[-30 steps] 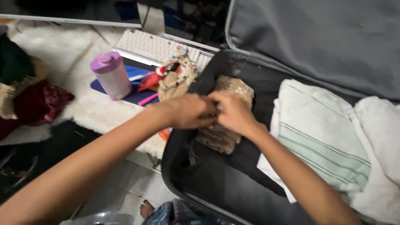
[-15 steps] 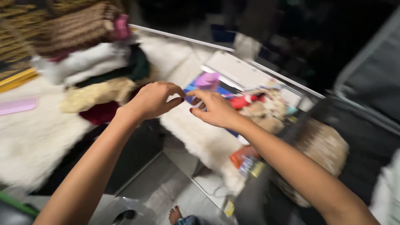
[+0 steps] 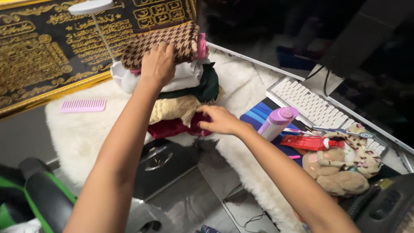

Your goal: The person packs a suitcase by picking up a vest, towels, and various articles of clothing from a nearby stack and placing them into the suitcase, followed by adding several toiletries and small personal items.

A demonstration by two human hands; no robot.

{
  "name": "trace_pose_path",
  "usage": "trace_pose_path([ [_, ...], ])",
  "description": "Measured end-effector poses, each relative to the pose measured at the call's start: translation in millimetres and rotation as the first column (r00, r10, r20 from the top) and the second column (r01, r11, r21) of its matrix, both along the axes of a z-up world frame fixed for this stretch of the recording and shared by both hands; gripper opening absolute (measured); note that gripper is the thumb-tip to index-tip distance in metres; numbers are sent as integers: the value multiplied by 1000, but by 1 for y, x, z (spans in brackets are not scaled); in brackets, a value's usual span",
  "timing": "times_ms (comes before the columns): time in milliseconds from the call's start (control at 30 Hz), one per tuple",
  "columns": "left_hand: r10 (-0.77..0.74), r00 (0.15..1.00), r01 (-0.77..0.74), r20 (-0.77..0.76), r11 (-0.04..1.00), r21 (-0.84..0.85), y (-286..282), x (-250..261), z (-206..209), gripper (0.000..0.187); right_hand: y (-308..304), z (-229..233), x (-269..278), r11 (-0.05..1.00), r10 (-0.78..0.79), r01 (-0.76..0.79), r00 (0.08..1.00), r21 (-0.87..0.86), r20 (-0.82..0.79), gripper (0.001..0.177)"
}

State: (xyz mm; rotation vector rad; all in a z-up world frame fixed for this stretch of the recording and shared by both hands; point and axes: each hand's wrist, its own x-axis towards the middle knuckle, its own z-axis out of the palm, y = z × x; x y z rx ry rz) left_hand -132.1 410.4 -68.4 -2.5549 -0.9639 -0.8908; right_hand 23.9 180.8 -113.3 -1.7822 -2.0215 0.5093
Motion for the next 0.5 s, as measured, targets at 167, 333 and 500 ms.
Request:
trace_pose_path([
  [167,28,996,-26,-89,999,27,34,23,8,80,-31,20,7,1000,-18,17,999,-24,-44,60],
  [333,-27,992,20,-124,998,-57,68,25,15,46,-64,33,31,993,-109,108,993,38,33,67],
  [500,-246,840,132,484,957,257,143,23,39,17,-85,51,48,974,-227,229,970,5,-87,70],
])
